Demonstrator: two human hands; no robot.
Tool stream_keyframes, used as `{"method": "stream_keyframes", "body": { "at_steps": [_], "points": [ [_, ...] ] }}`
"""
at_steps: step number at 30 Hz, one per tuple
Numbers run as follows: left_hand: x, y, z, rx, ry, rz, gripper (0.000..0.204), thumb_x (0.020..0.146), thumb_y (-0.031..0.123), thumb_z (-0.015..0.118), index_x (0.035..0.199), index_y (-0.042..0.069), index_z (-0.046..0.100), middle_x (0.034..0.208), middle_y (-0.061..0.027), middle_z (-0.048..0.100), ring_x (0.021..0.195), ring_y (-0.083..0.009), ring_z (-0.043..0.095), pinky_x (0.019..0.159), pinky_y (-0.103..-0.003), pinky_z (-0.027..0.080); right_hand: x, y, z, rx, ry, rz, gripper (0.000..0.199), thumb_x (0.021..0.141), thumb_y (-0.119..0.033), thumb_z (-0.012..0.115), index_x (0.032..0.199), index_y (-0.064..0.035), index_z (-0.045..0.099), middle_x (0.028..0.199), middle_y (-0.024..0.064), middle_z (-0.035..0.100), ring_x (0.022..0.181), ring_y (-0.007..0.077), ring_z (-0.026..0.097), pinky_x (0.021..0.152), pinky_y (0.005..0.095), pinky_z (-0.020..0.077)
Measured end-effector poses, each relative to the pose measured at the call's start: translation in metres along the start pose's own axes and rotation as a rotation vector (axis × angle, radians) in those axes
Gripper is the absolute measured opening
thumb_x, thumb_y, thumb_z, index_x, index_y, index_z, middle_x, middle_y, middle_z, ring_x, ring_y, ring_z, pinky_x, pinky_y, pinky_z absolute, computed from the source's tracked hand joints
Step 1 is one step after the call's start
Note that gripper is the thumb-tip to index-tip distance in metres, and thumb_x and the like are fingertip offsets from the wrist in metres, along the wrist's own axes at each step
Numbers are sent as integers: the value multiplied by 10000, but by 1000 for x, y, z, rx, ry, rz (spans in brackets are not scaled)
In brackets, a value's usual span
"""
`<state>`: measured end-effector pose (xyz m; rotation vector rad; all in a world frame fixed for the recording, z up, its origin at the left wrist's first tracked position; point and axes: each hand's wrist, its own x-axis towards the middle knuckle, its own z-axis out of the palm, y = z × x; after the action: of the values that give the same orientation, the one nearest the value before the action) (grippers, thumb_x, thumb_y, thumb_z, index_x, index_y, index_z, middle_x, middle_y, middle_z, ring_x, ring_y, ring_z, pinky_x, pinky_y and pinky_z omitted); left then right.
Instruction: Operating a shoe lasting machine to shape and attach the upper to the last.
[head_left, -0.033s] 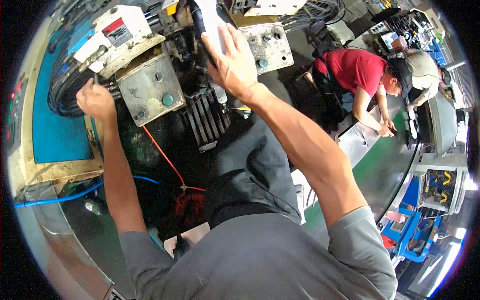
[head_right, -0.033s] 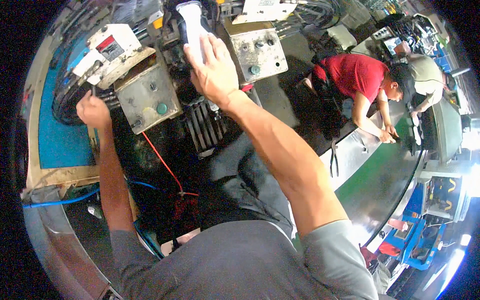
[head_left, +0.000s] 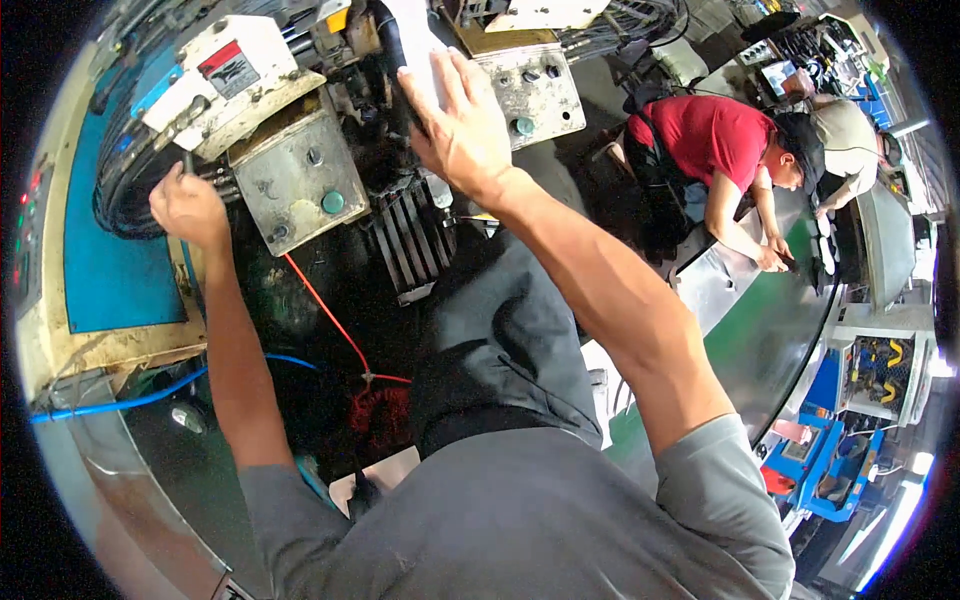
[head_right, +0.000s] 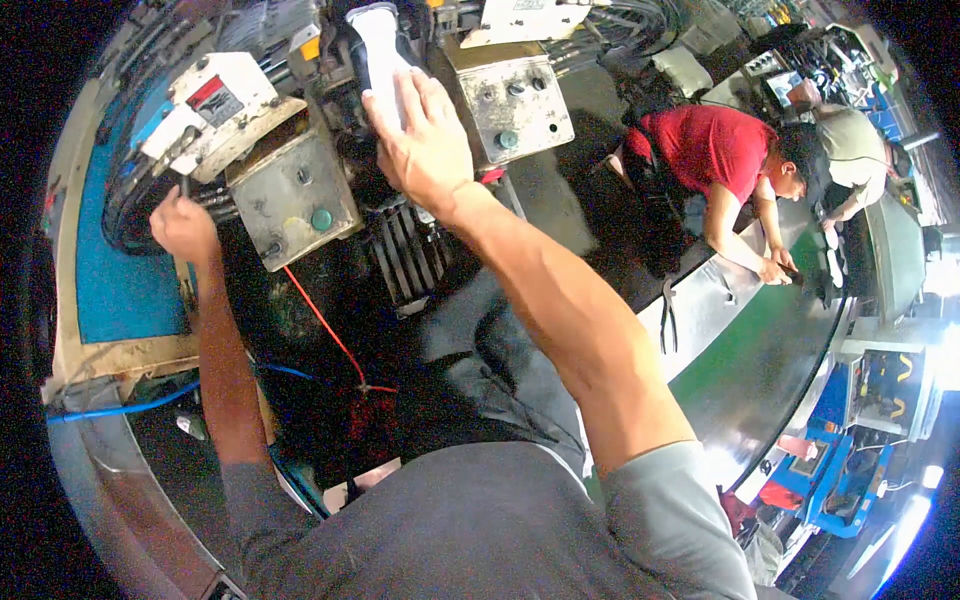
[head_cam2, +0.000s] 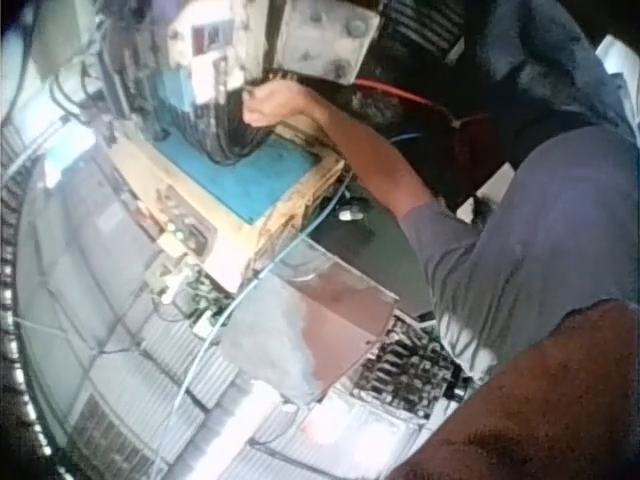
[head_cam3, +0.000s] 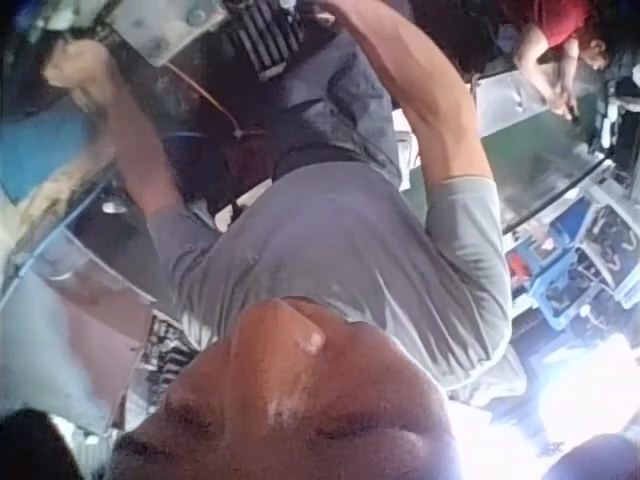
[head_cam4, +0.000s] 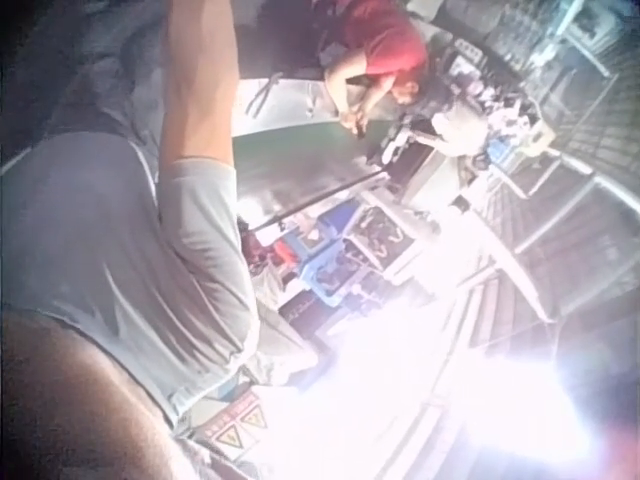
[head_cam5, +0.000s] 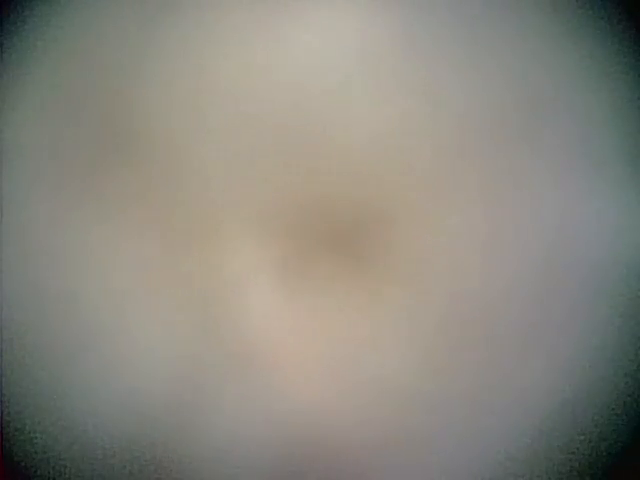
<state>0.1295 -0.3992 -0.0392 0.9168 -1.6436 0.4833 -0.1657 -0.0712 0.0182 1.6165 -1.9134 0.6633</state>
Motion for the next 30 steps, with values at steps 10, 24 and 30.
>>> {"method": "stream_keyframes", "body": {
  "at_steps": [10,24,30],
  "points": [
    [2,15,-9,-48,-13,-3,262,900,66,612,1061,73,820,1033,-162,737,972,-382,675,908,-511,534,71,32,42,-80,45,15,569,934,-254,659,1483,-114,609,1497,320,532,1429,483,479,1235,560,344],
    [6,28,-24,-38,-122,-87,315,975,87,528,1095,1,807,1076,-179,729,1004,-338,677,917,-461,547,151,53,63,-85,148,0,520,858,-193,713,1360,-68,666,1318,287,623,1325,442,541,1183,529,392],
    [6,28,-13,-162,-164,-193,310,981,91,530,1060,-3,814,1087,-162,742,1001,-317,693,899,-463,553,165,56,54,-112,68,52,462,955,-219,613,1390,-69,656,1315,281,630,1342,443,537,1189,521,382]
  ]
}}
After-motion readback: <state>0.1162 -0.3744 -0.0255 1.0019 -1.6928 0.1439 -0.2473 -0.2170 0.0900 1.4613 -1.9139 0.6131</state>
